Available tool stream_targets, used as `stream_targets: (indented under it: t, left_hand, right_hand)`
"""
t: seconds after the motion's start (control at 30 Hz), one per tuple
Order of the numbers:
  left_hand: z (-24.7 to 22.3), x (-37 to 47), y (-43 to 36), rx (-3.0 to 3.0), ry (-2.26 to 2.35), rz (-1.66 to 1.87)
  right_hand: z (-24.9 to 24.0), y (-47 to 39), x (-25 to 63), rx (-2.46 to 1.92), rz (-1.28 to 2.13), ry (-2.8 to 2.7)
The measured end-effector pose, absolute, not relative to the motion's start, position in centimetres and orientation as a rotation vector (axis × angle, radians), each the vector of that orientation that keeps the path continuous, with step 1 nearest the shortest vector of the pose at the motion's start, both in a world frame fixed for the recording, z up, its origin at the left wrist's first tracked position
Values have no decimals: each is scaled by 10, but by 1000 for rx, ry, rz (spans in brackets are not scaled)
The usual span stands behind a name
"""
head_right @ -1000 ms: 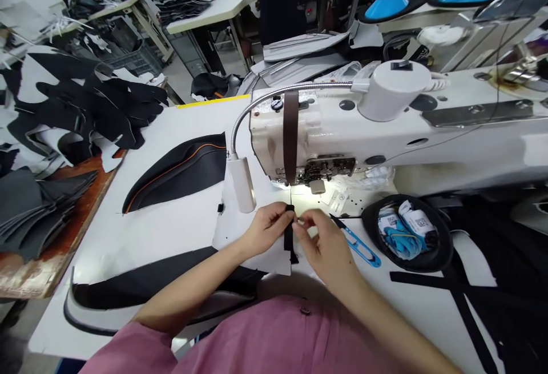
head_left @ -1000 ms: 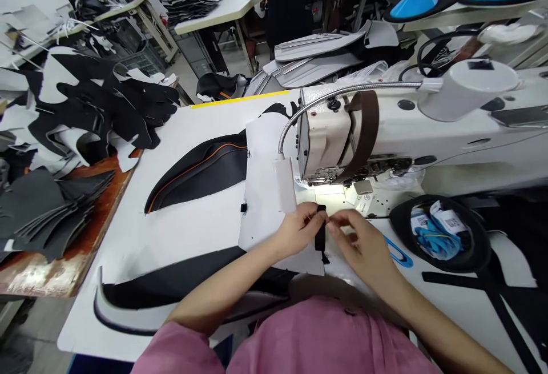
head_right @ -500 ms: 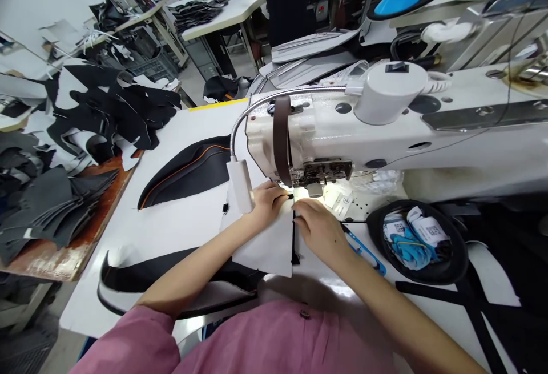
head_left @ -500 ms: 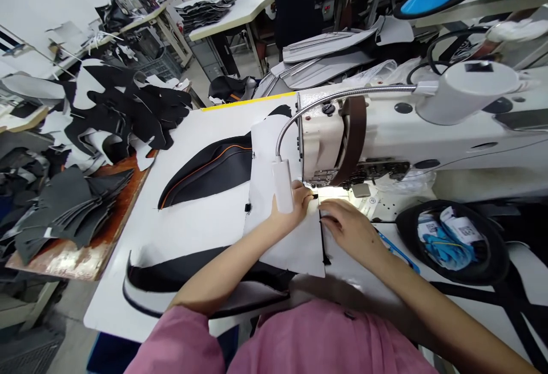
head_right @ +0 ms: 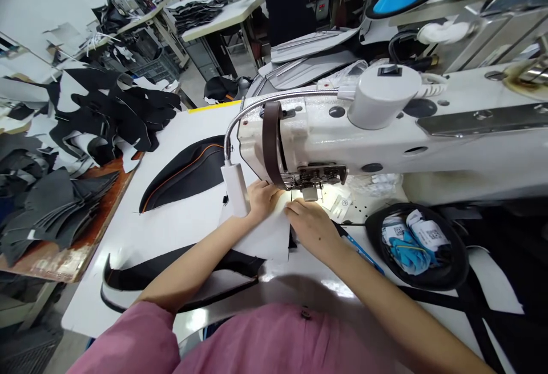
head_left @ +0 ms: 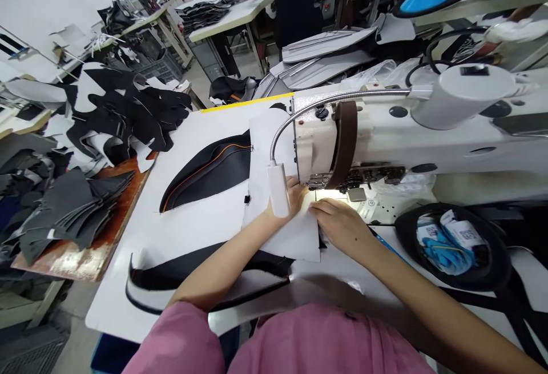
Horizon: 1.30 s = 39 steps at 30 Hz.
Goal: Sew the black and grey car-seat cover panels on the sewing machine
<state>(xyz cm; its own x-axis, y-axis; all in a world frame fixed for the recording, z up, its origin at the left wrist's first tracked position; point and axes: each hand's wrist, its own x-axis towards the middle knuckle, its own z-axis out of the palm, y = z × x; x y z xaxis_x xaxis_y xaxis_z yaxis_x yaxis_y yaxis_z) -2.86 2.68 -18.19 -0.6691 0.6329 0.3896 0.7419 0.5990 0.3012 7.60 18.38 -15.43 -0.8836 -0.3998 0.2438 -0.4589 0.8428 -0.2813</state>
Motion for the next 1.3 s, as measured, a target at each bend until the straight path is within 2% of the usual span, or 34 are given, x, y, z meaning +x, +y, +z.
stream_targets:
  t: [0.13, 0.2, 0.33, 0.5, 0.6, 0.93, 1.3]
  left_hand:
    - [-149, -8, 27, -1055, -2683, -710]
    - [-129, 8, 29, -1010, -2861, -794]
    - [-100, 26, 37, -1040, -3330, -730]
    - [-84, 33, 42, -1189, -3522, -412]
    - [-86, 40, 39, -1144, -3512, -258]
    - [-113, 51, 31, -1186, -3182, -22]
    - [-124, 20, 35, -1263, -3075, -110]
  right_hand:
    - [-142, 174, 88, 349, 483, -2707]
    - [-139, 162, 104, 332, 563, -2627]
    - [-155, 131, 138, 741, 778, -2630]
    - [-193, 104, 161, 958, 583, -2560]
    - [-203, 97, 161, 921, 562, -2555]
    - [-187, 92, 137, 774, 952, -2811]
    - [-189, 80, 101, 605, 829, -2846]
